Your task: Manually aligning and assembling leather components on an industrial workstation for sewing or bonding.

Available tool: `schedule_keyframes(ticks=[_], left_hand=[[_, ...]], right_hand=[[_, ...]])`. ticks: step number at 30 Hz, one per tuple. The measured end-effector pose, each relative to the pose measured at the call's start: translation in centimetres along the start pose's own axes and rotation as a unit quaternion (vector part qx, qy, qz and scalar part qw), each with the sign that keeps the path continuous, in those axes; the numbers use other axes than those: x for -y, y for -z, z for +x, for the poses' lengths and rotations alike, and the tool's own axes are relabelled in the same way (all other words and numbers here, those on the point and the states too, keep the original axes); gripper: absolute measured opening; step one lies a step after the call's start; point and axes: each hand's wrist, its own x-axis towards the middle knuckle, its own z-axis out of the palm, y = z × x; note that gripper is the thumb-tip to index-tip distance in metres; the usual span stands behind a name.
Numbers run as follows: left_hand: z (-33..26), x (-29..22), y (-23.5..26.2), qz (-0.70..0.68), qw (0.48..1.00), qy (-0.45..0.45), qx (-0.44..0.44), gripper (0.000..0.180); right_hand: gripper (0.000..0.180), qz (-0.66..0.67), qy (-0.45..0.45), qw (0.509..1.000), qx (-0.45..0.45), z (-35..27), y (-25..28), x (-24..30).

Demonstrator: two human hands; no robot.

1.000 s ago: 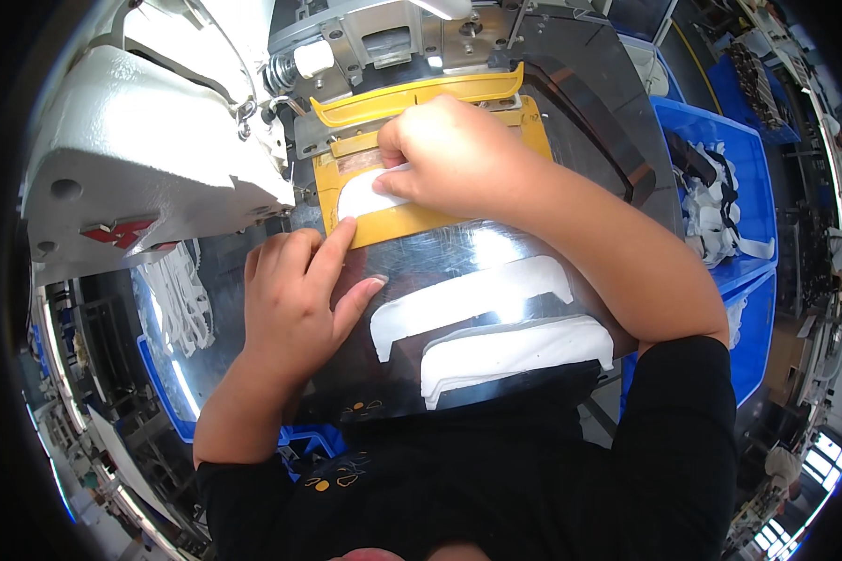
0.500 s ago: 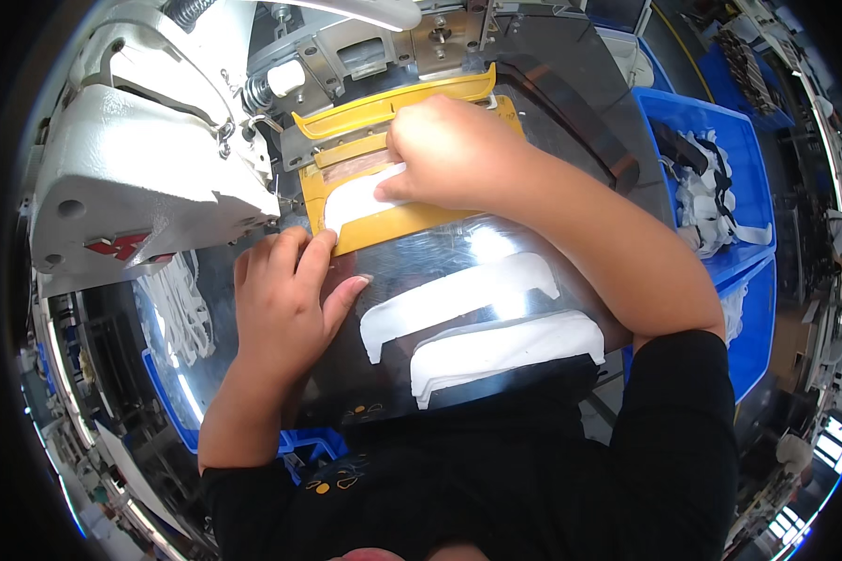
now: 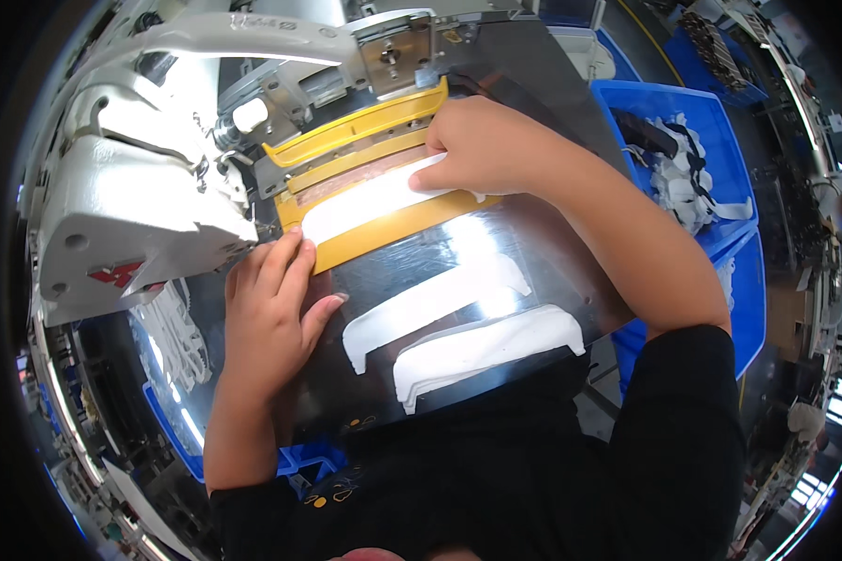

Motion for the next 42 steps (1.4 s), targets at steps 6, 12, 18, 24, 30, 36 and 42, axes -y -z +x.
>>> schedule_keyframes(ticks=[6, 12, 18, 24, 30, 36, 42], left_hand=[[0.8, 1.0, -0.3, -0.036, 0.999, -0.014, 0.031, 0.049], [0.9, 0.8, 0.2, -0.017, 0.998, -0.010, 0.057, 0.043], [1.1, 0.4, 0.3, -0.008, 0.998, -0.001, 0.065, 0.045], [0.8, 0.8, 0.2, -0.036, 0.997, 0.014, 0.060, 0.052], [1.1, 0.6, -0.4, -0.040, 0.998, -0.007, 0.051, 0.062], [0.8, 0.5, 0.6, -0.012, 0.996, 0.017, 0.084, 0.060], [-0.2, 1.1, 0.8, 0.016, 0.998, -0.016, 0.058, 0.062]], right_hand=[[0.044, 0.026, -0.060, 0.998, -0.026, -1.3, -0.5, -2.3], [0.041, -0.007, -0.093, 0.995, -0.026, -1.6, 0.1, -1.3], [0.037, -0.033, -0.128, 0.991, -0.003, -2.5, 1.0, -1.2], [0.023, -0.035, 0.073, 0.994, -0.077, -4.5, 0.4, -3.2], [0.033, -0.167, 0.181, 0.967, -0.058, -5.7, 0.0, -3.6], [0.028, -0.171, 0.129, 0.977, -0.007, -6.9, 0.7, -3.2], [0.026, -0.070, 0.161, 0.979, -0.108, -4.4, 0.8, -5.0]])
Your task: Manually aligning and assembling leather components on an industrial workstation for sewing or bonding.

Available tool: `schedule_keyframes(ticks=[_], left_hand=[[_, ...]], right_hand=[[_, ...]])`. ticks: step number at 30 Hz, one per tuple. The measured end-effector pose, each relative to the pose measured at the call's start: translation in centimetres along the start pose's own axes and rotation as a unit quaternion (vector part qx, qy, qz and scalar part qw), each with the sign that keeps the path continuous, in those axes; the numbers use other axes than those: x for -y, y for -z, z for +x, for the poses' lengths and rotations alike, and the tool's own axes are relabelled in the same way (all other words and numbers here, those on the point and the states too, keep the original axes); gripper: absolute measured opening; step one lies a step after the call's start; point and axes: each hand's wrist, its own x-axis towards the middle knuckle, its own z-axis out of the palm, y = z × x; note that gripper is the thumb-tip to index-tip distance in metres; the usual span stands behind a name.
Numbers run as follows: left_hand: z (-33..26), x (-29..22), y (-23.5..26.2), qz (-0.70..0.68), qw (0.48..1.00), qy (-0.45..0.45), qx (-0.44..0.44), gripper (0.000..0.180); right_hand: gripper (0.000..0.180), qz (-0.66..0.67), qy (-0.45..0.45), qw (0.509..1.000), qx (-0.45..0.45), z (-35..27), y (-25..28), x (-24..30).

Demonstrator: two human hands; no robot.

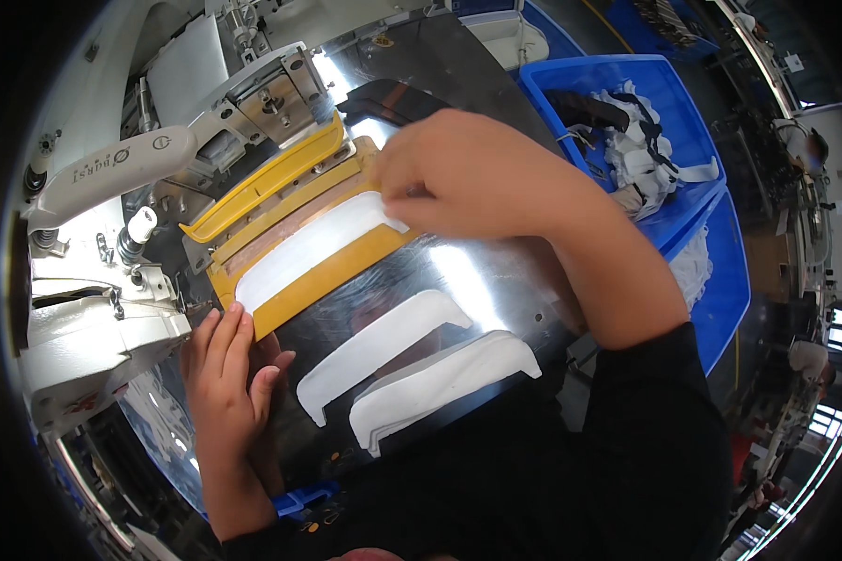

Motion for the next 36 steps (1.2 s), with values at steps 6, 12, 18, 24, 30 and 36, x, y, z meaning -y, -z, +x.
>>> schedule_keyframes(ticks=[6, 12, 18, 24, 30, 36], left_hand=[[-0.1, -0.4, 0.3, -0.037, 0.998, -0.024, -0.051, 0.061], [-0.2, -0.5, 0.1, -0.046, 0.996, -0.031, -0.072, 0.059], [-0.1, -0.5, 0.0, -0.058, 0.994, -0.036, -0.085, 0.055], [-0.1, -0.5, -0.2, -0.053, 0.994, -0.028, -0.092, 0.054], [-0.3, -0.5, -0.1, -0.058, 0.993, -0.008, -0.098, 0.050], [-0.5, -0.4, -0.7, -0.068, 0.989, 0.008, -0.130, 0.038]], right_hand=[[0.045, -0.014, -0.296, 0.939, -0.176, 0.9, -0.9, -3.9], [0.039, 0.014, -0.275, 0.935, -0.222, 1.2, -1.2, -5.0], [0.031, 0.021, -0.295, 0.939, -0.176, 1.3, 0.7, -4.3], [0.028, 0.050, -0.173, 0.965, -0.188, 0.0, -0.1, -6.8], [0.021, 0.224, -0.113, 0.950, -0.185, -1.1, 3.0, -2.4], [0.013, 0.283, 0.054, 0.956, 0.062, 3.7, 0.9, 5.2]])
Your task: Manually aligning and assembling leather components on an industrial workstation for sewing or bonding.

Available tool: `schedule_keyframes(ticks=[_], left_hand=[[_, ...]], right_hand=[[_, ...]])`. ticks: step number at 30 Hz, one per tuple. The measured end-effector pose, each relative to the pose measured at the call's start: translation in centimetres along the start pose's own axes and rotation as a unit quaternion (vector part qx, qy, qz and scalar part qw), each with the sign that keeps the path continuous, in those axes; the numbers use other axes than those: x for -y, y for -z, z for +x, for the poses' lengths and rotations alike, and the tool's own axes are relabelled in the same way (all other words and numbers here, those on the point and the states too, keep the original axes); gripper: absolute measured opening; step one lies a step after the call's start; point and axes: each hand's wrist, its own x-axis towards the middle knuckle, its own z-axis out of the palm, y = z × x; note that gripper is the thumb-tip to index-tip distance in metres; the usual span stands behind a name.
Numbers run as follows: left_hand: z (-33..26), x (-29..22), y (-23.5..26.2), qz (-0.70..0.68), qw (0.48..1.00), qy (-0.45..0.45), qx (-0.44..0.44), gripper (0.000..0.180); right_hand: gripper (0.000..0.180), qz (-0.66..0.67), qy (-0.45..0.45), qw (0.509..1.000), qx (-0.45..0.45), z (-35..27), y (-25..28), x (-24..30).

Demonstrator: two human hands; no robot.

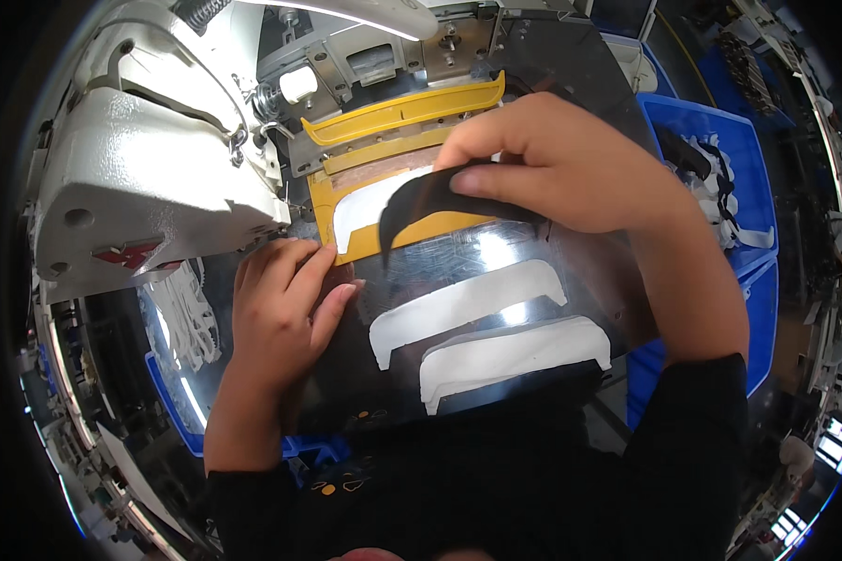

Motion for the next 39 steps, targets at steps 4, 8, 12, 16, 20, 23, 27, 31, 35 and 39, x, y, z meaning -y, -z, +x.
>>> schedule_keyframes(ticks=[4, 8, 12, 16, 20, 23, 27, 31, 35, 39], left_hand=[[0.2, 0.5, 0.0, -0.008, 1.000, 0.012, -0.014, 0.035], [0.3, 0.6, -0.2, -0.023, 0.999, 0.021, -0.020, 0.035], [0.3, 0.8, -0.6, -0.039, 0.999, 0.012, -0.014, 0.038], [0.4, 0.3, -0.3, -0.052, 0.999, -0.007, 0.005, 0.044], [0.2, 0.3, -0.3, -0.037, 0.999, -0.016, 0.017, 0.047], [0.2, 0.3, -0.4, -0.031, 0.999, -0.012, 0.028, 0.048], [0.4, 0.3, -0.3, -0.019, 0.999, 0.003, 0.042, 0.050], [0.4, 0.0, 0.1, -0.005, 0.998, 0.013, 0.059, 0.050], [1.0, 0.2, 0.1, 0.002, 0.999, -0.019, 0.051, 0.046], [1.3, 0.3, -0.1, 0.006, 0.995, -0.025, 0.092, 0.040]], right_hand=[[0.017, -0.113, -0.024, 0.993, 0.026, 4.2, -3.7, -1.8], [0.022, -0.135, -0.061, 0.989, 0.026, 6.1, -4.5, -1.8], [0.021, -0.150, -0.107, 0.982, 0.044, 7.3, -4.3, -1.2], [0.020, -0.160, -0.100, 0.982, 0.005, 6.8, -4.9, -1.8], [0.020, -0.152, -0.112, 0.982, -0.019, 6.4, -5.4, -2.0], [0.021, -0.164, -0.111, 0.980, -0.019, 6.5, -5.5, -2.2], [0.022, -0.170, -0.107, 0.979, -0.024, 6.5, -5.6, -2.1], [0.026, -0.192, -0.110, 0.975, -0.021, 6.6, -5.8, -2.2], [0.033, -0.226, -0.102, 0.968, -0.038, 6.4, -6.0, -2.6], [0.038, -0.257, -0.135, 0.957, -0.007, 6.1, -5.0, -1.6]])
